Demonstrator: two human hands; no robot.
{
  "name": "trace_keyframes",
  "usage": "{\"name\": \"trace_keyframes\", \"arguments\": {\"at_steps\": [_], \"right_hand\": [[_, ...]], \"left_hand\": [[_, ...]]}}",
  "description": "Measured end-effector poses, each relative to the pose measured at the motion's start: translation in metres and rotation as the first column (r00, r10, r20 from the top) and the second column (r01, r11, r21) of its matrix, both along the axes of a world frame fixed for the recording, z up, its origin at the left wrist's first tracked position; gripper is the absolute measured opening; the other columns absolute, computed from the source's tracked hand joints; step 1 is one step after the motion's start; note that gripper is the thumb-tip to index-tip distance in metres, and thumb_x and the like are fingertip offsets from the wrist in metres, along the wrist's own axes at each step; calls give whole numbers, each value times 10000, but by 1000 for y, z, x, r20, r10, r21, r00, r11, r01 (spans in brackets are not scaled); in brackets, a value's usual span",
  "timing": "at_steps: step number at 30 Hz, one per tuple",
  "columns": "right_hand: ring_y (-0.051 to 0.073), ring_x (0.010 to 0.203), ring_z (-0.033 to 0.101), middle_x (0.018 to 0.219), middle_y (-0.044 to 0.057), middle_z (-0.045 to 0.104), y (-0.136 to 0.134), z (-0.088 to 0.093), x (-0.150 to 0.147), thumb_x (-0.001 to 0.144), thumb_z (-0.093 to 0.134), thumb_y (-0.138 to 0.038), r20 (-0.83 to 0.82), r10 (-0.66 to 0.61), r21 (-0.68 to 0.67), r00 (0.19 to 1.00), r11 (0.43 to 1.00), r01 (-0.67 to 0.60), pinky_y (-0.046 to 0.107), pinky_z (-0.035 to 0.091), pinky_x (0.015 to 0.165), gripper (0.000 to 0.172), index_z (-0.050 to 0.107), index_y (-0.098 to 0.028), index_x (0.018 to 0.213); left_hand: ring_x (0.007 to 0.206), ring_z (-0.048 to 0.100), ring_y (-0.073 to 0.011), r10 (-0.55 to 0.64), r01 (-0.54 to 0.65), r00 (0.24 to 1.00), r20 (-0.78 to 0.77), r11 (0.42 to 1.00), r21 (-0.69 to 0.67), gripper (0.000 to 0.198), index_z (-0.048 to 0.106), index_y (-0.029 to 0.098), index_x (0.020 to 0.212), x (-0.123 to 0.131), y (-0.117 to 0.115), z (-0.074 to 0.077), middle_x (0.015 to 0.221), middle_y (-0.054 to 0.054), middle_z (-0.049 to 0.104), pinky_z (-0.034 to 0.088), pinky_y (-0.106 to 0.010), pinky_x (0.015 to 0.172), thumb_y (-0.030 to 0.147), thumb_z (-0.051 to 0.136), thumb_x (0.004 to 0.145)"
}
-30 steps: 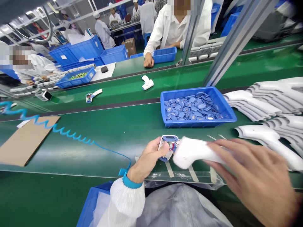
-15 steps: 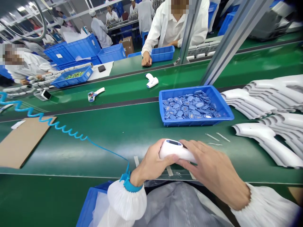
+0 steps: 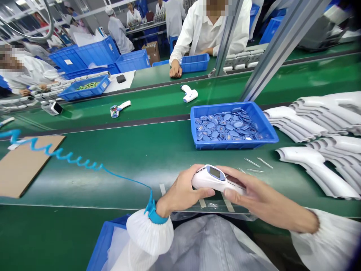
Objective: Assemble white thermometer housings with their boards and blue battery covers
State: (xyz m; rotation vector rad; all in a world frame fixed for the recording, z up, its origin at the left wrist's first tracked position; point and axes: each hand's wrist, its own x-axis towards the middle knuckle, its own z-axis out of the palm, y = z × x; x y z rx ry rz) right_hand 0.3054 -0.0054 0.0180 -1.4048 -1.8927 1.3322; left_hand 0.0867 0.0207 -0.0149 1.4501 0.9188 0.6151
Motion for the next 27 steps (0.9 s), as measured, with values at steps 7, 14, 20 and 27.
{"name": "trace_keyframes", "arguments": {"at_steps": [7, 14, 20, 27], "right_hand": [[183, 840, 618, 984, 31, 649, -1, -1, -8, 967, 557, -502, 64, -68, 182, 996, 982, 55, 316, 509, 744, 340, 647, -292, 1219], [114, 555, 439, 599, -24, 454, 8, -10, -52, 1012, 478, -464, 128, -470, 597, 874, 740, 310, 288, 331, 571, 466, 424, -217, 621], [89, 521, 415, 551, -32, 421, 13, -12, -63, 1033, 463, -359, 145, -514, 782, 845, 583, 220, 272, 288, 551, 485, 388, -202, 580], [90, 471, 402, 455, -20, 445, 24, -5, -75, 1006, 519, -379, 177, -554, 872, 814, 471, 131, 309, 201, 496, 572, 405, -192, 478]], "left_hand": [[750, 557, -145, 50, -41, 991, -122, 997, 68, 375, 682, 182, 1066, 2, -7, 5, 878, -7, 679, 430, -258, 663, 471, 768, 842], [665, 601, -145, -33, 83, 976, -214, 970, 228, 210, 613, 195, 1013, 17, -11, 13, 855, -4, 706, 406, -253, 591, 291, 697, 847], [660, 675, -288, 101, 150, 838, -536, 902, 405, 338, 632, 123, 1075, 22, -13, 13, 854, -121, 740, 437, -356, 580, 369, 619, 844], [631, 674, -268, 54, 215, 849, -525, 874, 437, 187, 696, 150, 927, 30, -15, 10, 715, -87, 704, 447, -341, 573, 236, 593, 797]]}}
